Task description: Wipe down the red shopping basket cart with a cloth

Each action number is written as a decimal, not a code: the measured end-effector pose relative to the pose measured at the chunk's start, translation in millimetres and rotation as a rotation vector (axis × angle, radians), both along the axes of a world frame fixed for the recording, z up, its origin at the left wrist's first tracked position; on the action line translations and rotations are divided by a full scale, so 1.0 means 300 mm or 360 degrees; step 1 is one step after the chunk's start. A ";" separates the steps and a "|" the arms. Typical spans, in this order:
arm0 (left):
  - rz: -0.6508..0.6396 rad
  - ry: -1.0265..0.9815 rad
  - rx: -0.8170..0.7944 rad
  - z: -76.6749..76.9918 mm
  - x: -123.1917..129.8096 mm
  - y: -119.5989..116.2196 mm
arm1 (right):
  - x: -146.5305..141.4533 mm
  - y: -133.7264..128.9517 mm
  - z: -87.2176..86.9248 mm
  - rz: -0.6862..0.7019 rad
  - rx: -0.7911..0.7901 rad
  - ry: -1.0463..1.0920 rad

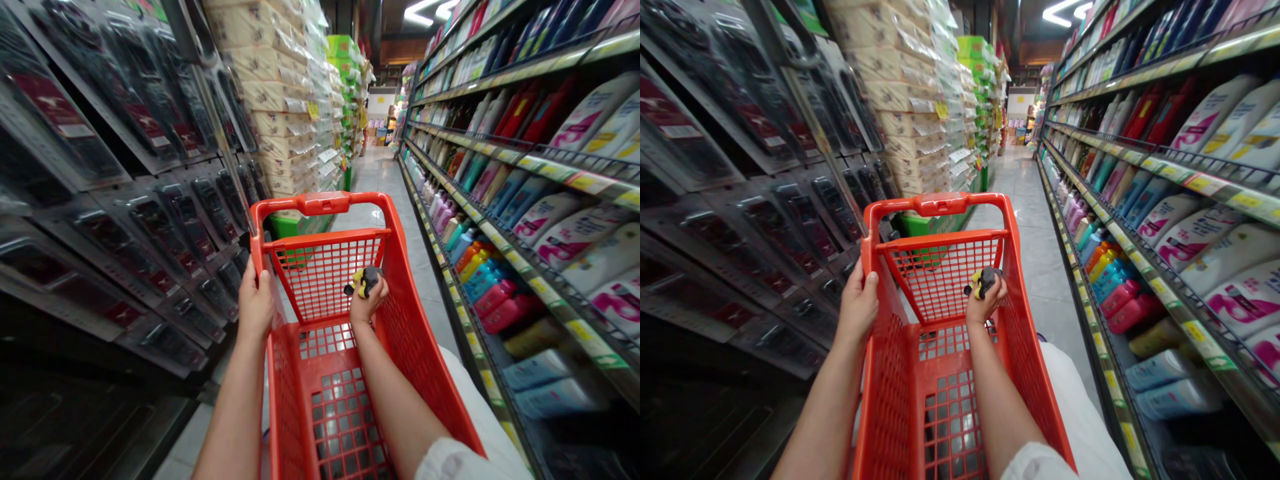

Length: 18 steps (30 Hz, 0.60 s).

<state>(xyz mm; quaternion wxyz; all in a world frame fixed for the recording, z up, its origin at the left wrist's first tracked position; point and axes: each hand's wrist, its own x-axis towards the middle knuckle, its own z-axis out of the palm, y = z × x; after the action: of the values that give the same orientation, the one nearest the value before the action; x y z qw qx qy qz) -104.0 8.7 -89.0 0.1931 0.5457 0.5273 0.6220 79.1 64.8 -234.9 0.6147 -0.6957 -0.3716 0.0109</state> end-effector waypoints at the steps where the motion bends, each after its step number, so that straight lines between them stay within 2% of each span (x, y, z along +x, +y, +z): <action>1: 0.0002 -0.0011 -0.0002 0.000 -0.001 -0.002 | -0.017 -0.008 -0.003 0.0055 -0.0001 -0.0061; 5: 0.0009 -0.0022 0.0002 -0.006 -0.008 -0.006 | -0.088 -0.032 0.014 0.0319 -0.0079 -0.0384; 8: 0.0018 -0.0027 0.0015 -0.013 -0.016 -0.010 | -0.102 -0.041 0.019 0.0409 -0.0129 -0.0576; 14: 0.0068 0.0014 -0.0005 -0.021 -0.026 -0.014 | -0.090 -0.026 0.012 0.0497 -0.0019 -0.0469; 16: 0.0067 0.0022 0.0006 -0.024 -0.028 -0.012 | -0.121 -0.040 -0.008 0.0654 -0.0045 -0.0587; 18: 0.0065 0.0012 0.0007 -0.026 -0.030 -0.009 | -0.155 -0.074 -0.050 0.0953 -0.0132 -0.0828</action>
<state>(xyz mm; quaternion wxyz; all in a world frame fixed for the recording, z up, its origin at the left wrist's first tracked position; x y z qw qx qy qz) -112.9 6.0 -96.9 0.1771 0.5377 0.5376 0.6249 32.5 42.6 -249.7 0.4412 -0.5603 -0.7004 0.0279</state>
